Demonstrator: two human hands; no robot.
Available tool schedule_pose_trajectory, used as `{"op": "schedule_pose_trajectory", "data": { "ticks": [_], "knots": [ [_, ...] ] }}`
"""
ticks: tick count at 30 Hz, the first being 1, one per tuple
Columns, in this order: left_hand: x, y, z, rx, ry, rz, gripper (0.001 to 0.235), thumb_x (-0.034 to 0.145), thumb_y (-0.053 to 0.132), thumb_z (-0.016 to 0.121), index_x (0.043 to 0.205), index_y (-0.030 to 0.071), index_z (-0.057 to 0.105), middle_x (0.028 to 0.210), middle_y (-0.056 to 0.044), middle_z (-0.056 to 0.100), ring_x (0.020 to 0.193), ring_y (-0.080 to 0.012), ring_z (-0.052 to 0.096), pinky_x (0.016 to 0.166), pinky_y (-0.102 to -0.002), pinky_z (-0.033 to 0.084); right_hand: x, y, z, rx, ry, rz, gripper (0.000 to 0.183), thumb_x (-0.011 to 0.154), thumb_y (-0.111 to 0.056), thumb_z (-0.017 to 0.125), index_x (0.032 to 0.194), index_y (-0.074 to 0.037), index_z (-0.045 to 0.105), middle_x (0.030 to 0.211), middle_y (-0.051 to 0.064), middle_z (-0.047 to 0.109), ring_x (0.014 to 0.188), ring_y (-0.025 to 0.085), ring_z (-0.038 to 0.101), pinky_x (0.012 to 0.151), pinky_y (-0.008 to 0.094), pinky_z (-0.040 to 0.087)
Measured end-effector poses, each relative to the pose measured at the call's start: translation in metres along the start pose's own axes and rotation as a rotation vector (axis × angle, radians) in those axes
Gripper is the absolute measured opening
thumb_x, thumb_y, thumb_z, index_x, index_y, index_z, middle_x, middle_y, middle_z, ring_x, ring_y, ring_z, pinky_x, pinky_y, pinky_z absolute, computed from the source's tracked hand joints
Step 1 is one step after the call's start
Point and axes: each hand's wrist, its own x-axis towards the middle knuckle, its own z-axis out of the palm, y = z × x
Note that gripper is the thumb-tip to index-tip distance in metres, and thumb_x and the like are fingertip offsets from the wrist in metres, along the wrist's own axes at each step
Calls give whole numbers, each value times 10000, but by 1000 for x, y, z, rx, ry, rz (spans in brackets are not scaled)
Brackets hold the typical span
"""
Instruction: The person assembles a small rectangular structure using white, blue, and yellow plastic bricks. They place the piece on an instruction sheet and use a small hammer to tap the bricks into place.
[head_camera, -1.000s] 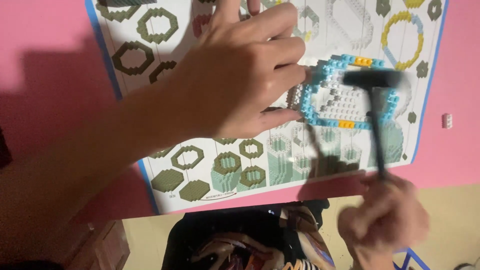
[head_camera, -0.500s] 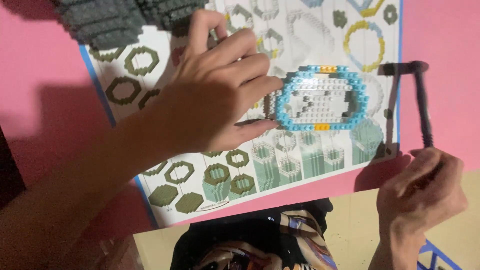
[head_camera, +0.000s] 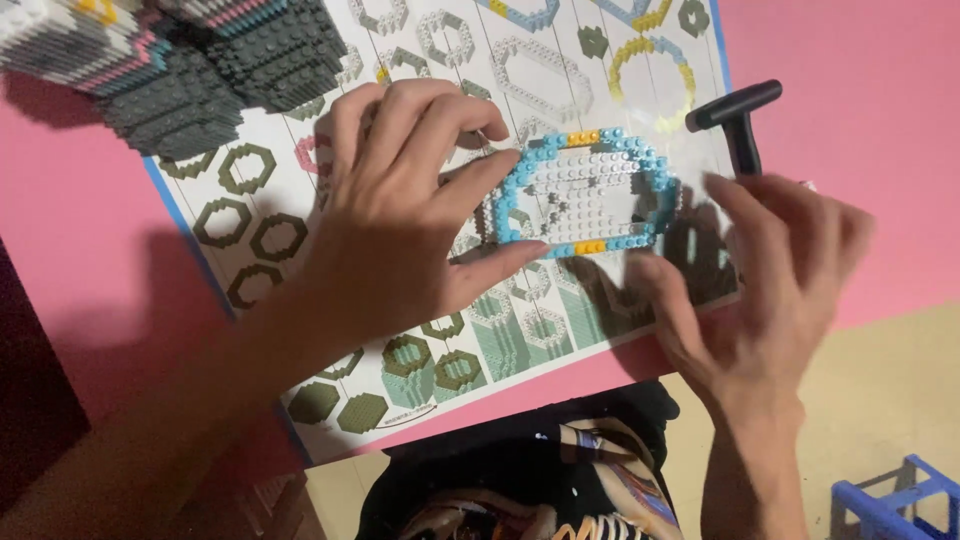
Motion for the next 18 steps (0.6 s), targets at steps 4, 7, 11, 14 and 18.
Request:
{"op": "schedule_pose_trajectory", "data": {
  "ticks": [4, 7, 11, 14, 18],
  "knots": [
    [-3, 4, 3, -163, 10, -78, 674, 780, 558, 1062, 1172, 85, 786, 1221, -75, 717, 1175, -315, 603, 990, -485, 414, 23, -18, 0, 79, -93, 42, 610, 1070, -483, 709, 1379, 42, 696, 1360, 258, 575, 1198, 387, 461, 985, 525, 423],
    [-8, 10, 10, -303, 6, -149, 491, 846, 385, 964, 1191, 111, 748, 1239, -48, 731, 1187, -289, 614, 1024, -453, 373, 22, -13, 2, 159, -89, 26, 474, 1079, -353, 765, 1322, 54, 752, 1308, 241, 659, 1201, 374, 498, 968, 472, 440],
    [-4, 13, 0, -414, 24, -83, 390, 920, 294, 906, 1188, 74, 729, 1193, -98, 709, 1098, -329, 651, 994, -487, 377, 18, -16, -2, 260, -122, 60, 330, 1081, -245, 805, 1255, 35, 805, 1215, 188, 732, 1175, 355, 537, 904, 425, 487],
    [-3, 14, 0, -462, 66, -112, 206, 992, 272, 772, 1131, 123, 750, 1136, -43, 735, 1051, -271, 663, 971, -454, 354, 19, -18, -3, 397, -97, 1, 261, 1045, -162, 785, 1146, 77, 755, 1143, 218, 757, 1099, 353, 624, 1012, 458, 457],
    [-5, 12, 2, -542, 77, -90, 207, 992, 346, 779, 1071, 155, 771, 1076, -7, 771, 1037, -249, 694, 941, -436, 380, 10, -18, 2, 543, -62, -30, 206, 1018, -75, 713, 1096, 115, 730, 1057, 233, 743, 1019, 375, 624, 966, 476, 496]
  ]
}}
